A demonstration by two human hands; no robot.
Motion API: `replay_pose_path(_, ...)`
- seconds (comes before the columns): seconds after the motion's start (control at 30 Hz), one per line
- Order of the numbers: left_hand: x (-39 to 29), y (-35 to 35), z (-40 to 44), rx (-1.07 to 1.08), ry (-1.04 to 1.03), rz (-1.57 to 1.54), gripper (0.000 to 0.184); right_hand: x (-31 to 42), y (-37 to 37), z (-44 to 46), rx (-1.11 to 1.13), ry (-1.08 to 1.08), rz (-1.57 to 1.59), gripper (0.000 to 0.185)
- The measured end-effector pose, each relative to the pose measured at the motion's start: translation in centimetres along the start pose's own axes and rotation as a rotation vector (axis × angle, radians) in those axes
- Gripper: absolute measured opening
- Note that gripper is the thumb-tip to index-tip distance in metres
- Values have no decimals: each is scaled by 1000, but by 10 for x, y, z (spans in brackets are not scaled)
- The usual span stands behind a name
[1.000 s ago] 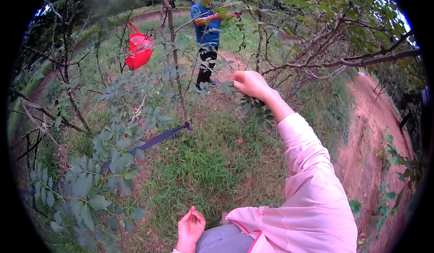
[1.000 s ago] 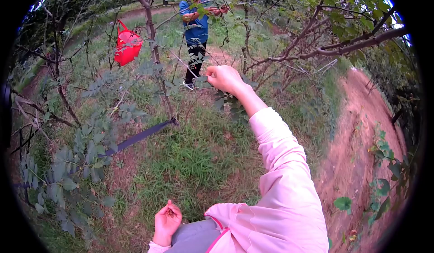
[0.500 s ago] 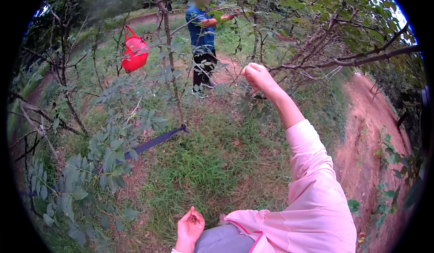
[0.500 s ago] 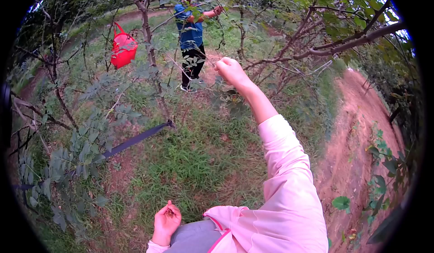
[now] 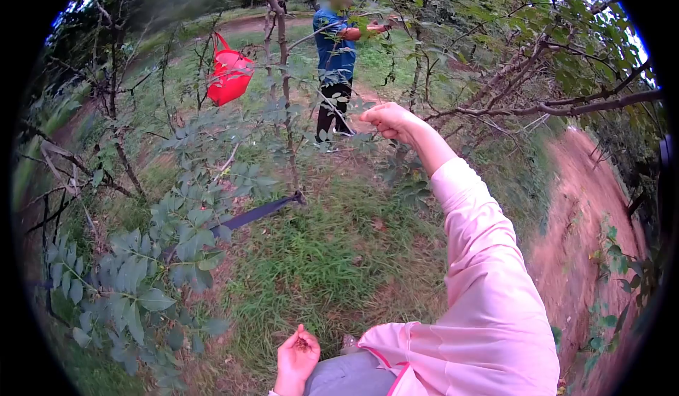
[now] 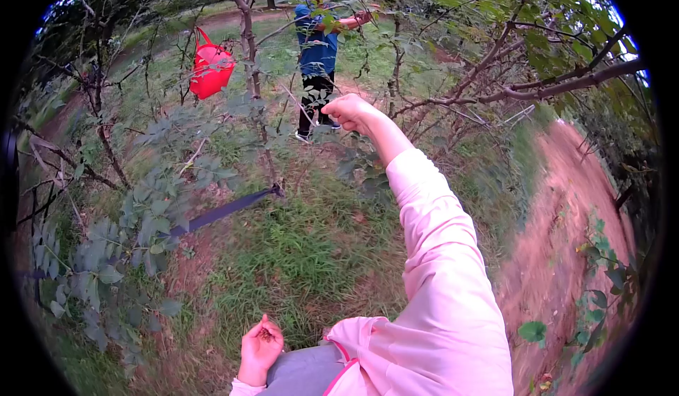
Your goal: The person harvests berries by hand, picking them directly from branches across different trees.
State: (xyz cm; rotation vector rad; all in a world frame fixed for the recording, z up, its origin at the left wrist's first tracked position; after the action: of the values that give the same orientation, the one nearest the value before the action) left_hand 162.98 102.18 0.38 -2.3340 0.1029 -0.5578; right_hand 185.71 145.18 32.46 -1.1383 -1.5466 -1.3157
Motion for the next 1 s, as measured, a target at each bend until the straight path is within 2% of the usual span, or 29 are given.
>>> replay_pose_path(0.3, -9, 4, -7, 28, -37, -76, 18, 5, -25, 7, 88, 73, -141, 15)
replay_pose_path(0.43, -11, 5, -6, 24, -35, -81, 18, 3, -18, 15, 8, 155, -237, 23)
replay_pose_path(0.57, -7, 0, -5, 7, -33, -62, 17, 5, -19, 13, 18, 189, -259, 21)
replay_pose_path(0.67, -4, -2, -3, -7, -19, -53, 16, 19, -12, 13, -99, 385, -431, 23)
replay_pose_path(0.77, -5, -1, -2, -11, -22, -41, 17, 46, -11, -15, -264, 715, -739, 23)
replay_pose_path(0.87, -5, -2, -2, -10, -29, -28, 17, 66, -25, -51, -372, 864, -1026, 21)
replay_pose_path(0.9, -5, -2, -2, -6, -20, -32, 17, 73, -34, -65, -349, 873, -1107, 16)
replay_pose_path(1.0, -6, -4, 0, -2, -3, -27, 18, 80, -52, -83, -351, 945, -1246, 19)
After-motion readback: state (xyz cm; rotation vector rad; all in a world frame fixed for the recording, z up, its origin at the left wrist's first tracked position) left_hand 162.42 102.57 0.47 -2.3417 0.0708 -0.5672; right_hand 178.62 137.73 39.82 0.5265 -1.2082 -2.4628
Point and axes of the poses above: each hand's wrist, its own z-axis towards the middle knuckle, its own y-axis out of the back of the hand, x = y × z, the point moved 8 cm from there along z, towards the middle knuckle, and after that the axes turned 12 degrees about -x, right-handed, at the moved point
